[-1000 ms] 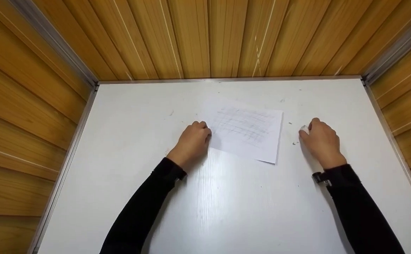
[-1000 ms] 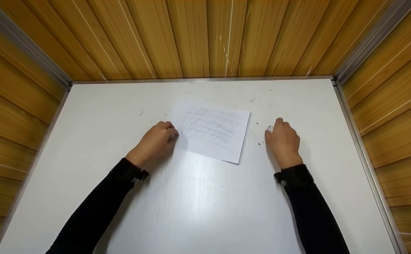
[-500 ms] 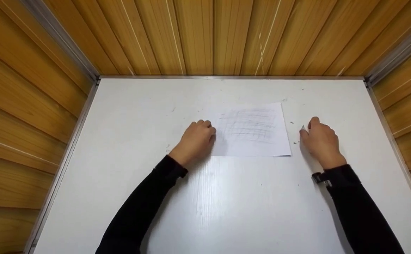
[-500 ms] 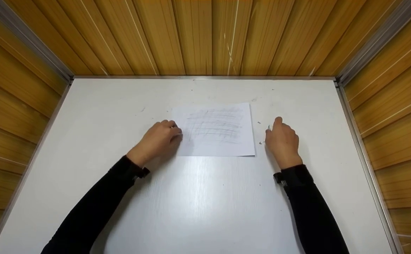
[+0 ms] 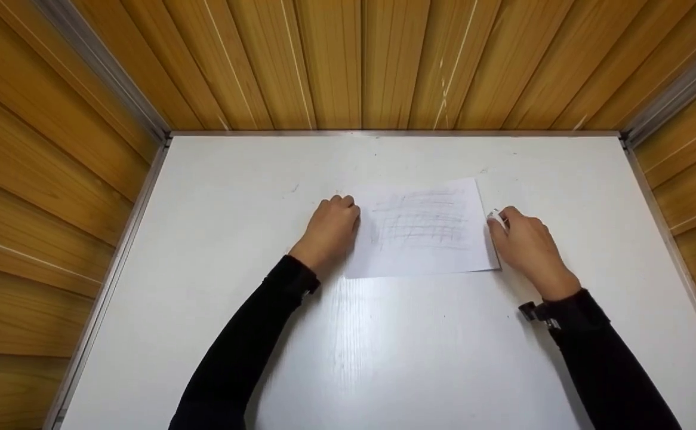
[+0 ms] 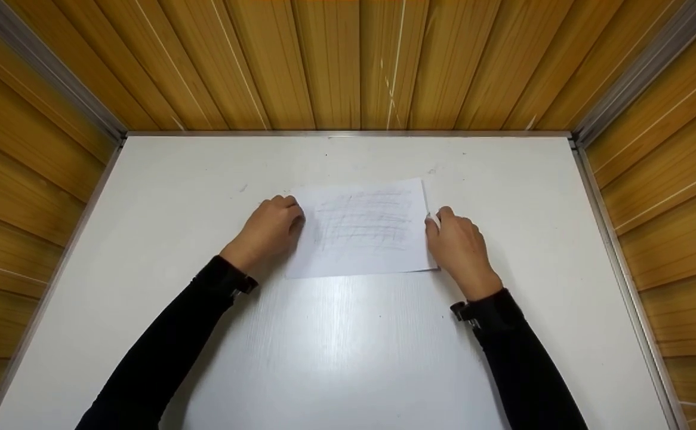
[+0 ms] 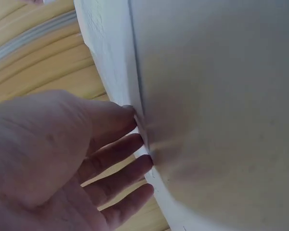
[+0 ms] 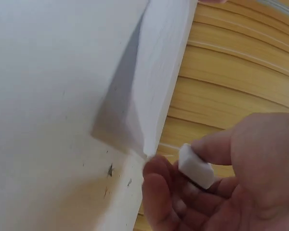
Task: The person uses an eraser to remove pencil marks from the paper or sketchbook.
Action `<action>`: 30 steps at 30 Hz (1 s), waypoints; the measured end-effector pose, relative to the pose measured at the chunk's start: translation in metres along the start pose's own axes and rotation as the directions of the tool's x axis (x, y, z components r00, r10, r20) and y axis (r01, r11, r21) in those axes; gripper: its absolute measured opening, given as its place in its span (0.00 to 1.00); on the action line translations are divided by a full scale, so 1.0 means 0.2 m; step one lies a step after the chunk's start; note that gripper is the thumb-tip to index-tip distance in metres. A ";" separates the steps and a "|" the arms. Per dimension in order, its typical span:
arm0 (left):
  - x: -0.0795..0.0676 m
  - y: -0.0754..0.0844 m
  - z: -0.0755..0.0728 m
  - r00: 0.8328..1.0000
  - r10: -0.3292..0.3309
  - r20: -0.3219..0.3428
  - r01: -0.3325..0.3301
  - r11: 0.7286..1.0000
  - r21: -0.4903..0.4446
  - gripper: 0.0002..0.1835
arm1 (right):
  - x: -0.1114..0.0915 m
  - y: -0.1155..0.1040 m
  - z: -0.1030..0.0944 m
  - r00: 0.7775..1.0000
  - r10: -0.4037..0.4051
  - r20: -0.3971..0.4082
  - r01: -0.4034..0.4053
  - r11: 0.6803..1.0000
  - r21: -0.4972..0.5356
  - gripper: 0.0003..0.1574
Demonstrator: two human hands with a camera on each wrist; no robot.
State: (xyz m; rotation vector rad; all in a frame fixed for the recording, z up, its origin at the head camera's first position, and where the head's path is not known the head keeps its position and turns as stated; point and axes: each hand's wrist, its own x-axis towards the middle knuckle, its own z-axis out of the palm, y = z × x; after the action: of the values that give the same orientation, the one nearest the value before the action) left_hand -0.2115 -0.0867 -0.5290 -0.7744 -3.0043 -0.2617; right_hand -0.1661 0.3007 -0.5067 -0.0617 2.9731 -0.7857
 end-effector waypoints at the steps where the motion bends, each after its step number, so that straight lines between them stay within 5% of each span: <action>1: -0.02 0.01 0.00 1.000 0.002 -0.004 -0.002 1.000 0.016 0.09 | 0.00 -0.01 0.00 1.000 0.002 0.022 -0.003 1.000 0.014 0.29; 7: -0.14 0.07 -0.02 1.000 0.008 0.009 -0.009 0.999 0.050 0.08 | -0.02 -0.03 0.00 0.991 0.001 0.134 -0.007 0.999 0.048 0.30; 16: -0.09 0.05 0.00 0.998 -0.038 -0.053 0.037 0.999 -0.025 0.10 | -0.01 -0.06 0.05 0.983 -0.004 0.184 -0.005 0.999 0.050 0.27; 30: -0.19 0.17 -0.02 0.998 -0.045 -0.032 0.046 0.999 0.008 0.07 | -0.04 -0.20 0.09 0.959 -0.097 0.266 0.085 0.995 0.058 0.22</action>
State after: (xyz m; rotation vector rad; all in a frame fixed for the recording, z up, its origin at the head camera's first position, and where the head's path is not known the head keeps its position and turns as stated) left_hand -0.1620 -0.0753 -0.5229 -0.6949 -2.9936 -0.2600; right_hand -0.1566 0.2574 -0.5025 -0.2813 2.7104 -0.7849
